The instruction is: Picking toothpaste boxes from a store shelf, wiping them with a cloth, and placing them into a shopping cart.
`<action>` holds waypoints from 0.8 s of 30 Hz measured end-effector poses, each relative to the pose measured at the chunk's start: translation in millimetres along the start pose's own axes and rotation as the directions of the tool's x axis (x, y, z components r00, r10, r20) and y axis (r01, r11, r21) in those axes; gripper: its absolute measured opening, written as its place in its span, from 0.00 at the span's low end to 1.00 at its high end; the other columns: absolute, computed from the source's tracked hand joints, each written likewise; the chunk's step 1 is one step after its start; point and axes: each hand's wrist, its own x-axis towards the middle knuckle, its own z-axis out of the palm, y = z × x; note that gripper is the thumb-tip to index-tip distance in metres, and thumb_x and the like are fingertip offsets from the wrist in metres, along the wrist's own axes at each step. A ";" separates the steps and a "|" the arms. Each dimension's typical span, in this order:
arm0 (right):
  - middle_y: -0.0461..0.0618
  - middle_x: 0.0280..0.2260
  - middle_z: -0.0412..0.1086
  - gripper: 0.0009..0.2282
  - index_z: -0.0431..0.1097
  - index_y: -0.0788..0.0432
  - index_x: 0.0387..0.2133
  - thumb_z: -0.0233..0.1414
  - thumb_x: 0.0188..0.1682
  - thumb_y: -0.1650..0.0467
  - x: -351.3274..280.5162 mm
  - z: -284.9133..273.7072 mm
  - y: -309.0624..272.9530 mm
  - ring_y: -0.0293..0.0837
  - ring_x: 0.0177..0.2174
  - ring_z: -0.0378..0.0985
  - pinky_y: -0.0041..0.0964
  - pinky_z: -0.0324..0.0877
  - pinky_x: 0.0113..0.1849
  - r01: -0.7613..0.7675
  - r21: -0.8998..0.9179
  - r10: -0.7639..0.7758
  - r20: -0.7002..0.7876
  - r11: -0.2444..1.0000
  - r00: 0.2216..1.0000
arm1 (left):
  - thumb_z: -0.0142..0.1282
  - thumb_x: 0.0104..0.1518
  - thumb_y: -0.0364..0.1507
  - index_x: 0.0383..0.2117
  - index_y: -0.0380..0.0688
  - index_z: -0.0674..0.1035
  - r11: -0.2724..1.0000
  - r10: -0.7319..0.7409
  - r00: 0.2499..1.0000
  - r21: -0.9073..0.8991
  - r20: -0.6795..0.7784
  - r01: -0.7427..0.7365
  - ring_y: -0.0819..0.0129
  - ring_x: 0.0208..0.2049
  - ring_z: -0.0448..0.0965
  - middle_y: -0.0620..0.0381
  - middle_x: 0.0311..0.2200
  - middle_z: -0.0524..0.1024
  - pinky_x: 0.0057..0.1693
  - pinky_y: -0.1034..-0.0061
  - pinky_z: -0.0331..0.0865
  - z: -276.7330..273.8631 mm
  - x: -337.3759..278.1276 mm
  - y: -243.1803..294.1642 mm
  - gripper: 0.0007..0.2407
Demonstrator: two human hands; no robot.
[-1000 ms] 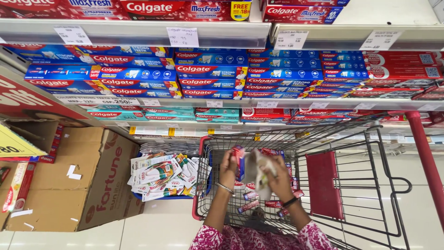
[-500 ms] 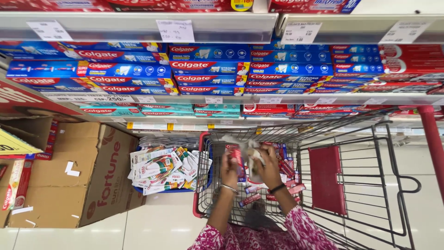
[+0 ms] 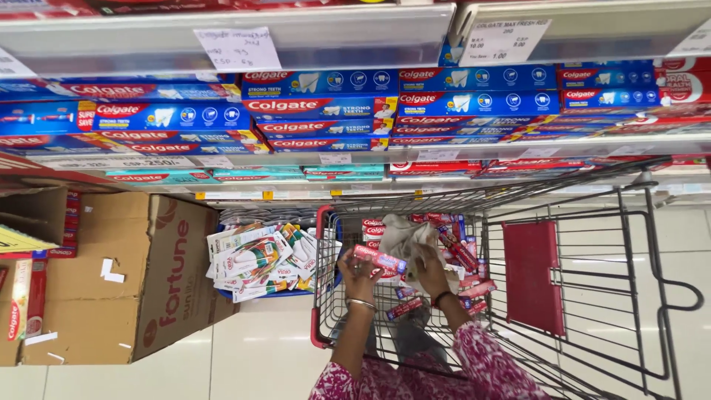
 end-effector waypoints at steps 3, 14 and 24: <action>0.64 0.48 0.71 0.19 0.63 0.52 0.62 0.41 0.58 0.64 7.5 -33.5 -59.2 0.50 0.42 0.80 0.46 0.77 0.42 -0.656 0.544 0.555 0.367 0.523 0.747 | 0.63 0.54 0.27 0.55 0.49 0.63 0.996 0.073 0.997 -0.052 0.032 -0.071 0.63 0.42 0.78 0.55 0.49 0.68 0.44 0.62 0.82 18.1 -14.0 9.7 0.24; 0.48 0.43 0.72 0.16 0.69 0.62 0.53 0.57 0.51 0.72 -14.4 -142.7 -145.7 0.36 0.40 0.75 0.32 0.73 0.40 -0.097 0.782 0.251 -0.078 0.616 0.965 | 0.65 0.55 0.23 0.48 0.40 0.68 0.910 0.410 0.846 -0.095 0.341 -0.402 0.69 0.42 0.76 0.52 0.44 0.77 0.48 0.76 0.74 74.8 -85.5 65.7 0.19; 0.46 0.42 0.75 0.17 0.73 0.62 0.51 0.60 0.47 0.73 6.8 -289.0 -269.1 0.36 0.38 0.73 0.29 0.70 0.36 0.314 0.616 -0.023 -0.433 0.722 0.901 | 0.63 0.60 0.26 0.43 0.36 0.74 0.577 0.760 0.452 -0.164 0.467 -0.800 0.70 0.47 0.75 0.52 0.48 0.72 0.54 0.77 0.72 166.4 -189.7 203.9 0.11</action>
